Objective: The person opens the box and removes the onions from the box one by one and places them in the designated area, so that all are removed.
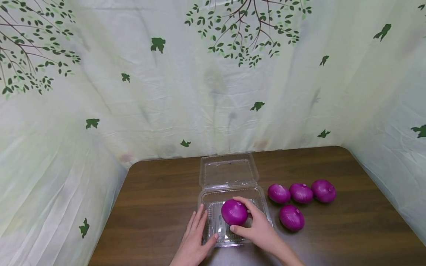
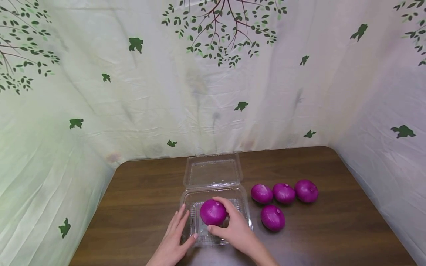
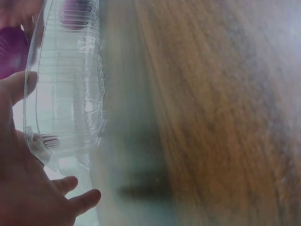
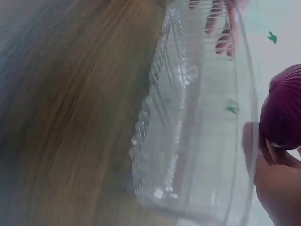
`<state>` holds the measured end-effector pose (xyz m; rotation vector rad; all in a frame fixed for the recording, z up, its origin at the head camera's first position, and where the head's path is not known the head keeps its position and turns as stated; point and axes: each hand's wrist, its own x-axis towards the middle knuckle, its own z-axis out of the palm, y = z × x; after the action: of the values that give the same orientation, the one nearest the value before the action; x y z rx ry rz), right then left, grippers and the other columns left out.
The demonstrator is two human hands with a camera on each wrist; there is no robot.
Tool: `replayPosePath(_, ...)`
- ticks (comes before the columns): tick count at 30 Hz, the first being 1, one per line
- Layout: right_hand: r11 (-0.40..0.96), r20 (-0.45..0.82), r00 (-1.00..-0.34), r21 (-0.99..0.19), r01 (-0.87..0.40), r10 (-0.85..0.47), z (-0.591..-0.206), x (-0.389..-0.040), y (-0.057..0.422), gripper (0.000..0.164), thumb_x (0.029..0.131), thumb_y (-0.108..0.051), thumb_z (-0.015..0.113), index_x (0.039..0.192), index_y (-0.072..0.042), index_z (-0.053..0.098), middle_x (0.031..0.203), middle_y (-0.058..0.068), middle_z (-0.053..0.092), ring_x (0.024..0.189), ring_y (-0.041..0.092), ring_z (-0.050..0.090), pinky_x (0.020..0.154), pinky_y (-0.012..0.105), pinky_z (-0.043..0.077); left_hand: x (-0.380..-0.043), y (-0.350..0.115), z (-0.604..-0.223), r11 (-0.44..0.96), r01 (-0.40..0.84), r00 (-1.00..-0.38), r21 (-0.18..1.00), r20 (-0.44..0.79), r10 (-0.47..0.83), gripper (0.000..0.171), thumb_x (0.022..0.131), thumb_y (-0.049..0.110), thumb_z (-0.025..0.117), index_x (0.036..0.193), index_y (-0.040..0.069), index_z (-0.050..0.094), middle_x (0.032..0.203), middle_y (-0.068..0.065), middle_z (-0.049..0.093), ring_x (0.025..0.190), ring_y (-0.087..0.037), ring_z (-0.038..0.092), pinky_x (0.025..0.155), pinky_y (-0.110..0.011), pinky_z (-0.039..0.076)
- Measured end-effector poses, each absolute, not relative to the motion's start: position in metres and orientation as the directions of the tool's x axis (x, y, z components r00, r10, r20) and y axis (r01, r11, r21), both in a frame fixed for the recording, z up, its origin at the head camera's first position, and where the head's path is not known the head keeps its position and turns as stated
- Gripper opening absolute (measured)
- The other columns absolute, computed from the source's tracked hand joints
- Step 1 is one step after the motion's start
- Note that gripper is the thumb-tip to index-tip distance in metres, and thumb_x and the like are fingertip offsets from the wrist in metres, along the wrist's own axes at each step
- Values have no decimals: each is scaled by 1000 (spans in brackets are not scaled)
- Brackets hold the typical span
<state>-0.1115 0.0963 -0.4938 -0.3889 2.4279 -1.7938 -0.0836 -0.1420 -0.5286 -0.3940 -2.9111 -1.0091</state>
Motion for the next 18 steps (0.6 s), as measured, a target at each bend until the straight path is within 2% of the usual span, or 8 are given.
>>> replayPosePath(5, 252, 71, -978, -960, -120, -196, -488, -102, 109, 68, 79, -28, 83, 137, -40, 49, 130, 0, 58, 113, 21, 60, 86, 38, 51, -83, -142, -531, 753, 262, -964, 603, 137, 226, 78, 91, 47, 65, 149, 1, 39, 163, -5, 19, 142, -44, 22, 104, -67, 27)
replayPosePath(11, 263, 91, -989, -958, -119, -117, -485, -94, 125, 62, 81, -30, 81, 135, -38, 51, 123, -2, 63, 101, 20, 62, 78, 38, 53, -83, -143, -532, 745, 270, -962, 611, 142, 232, 78, 91, 47, 64, 149, 1, 38, 163, -5, 17, 142, -45, 21, 105, -68, 26)
replayPosePath(14, 257, 85, -991, -960, -109, -103, -486, -91, 135, 62, 82, -29, 80, 136, -35, 51, 125, 0, 62, 102, 22, 62, 77, 36, 53, -83, -143, -532, 742, 272, -962, 613, 143, 234, 78, 92, 47, 64, 149, 1, 38, 163, -5, 17, 142, -45, 21, 104, -68, 26)
replayPosePath(18, 269, 74, -994, -959, -94, -86, -487, -89, 148, 65, 82, -26, 81, 139, -32, 49, 128, 1, 58, 107, 23, 61, 83, 41, 51, -83, -143, -533, 740, 272, -962, 616, 143, 234, 78, 92, 46, 64, 149, 1, 38, 163, -6, 16, 141, -46, 23, 103, -69, 28)
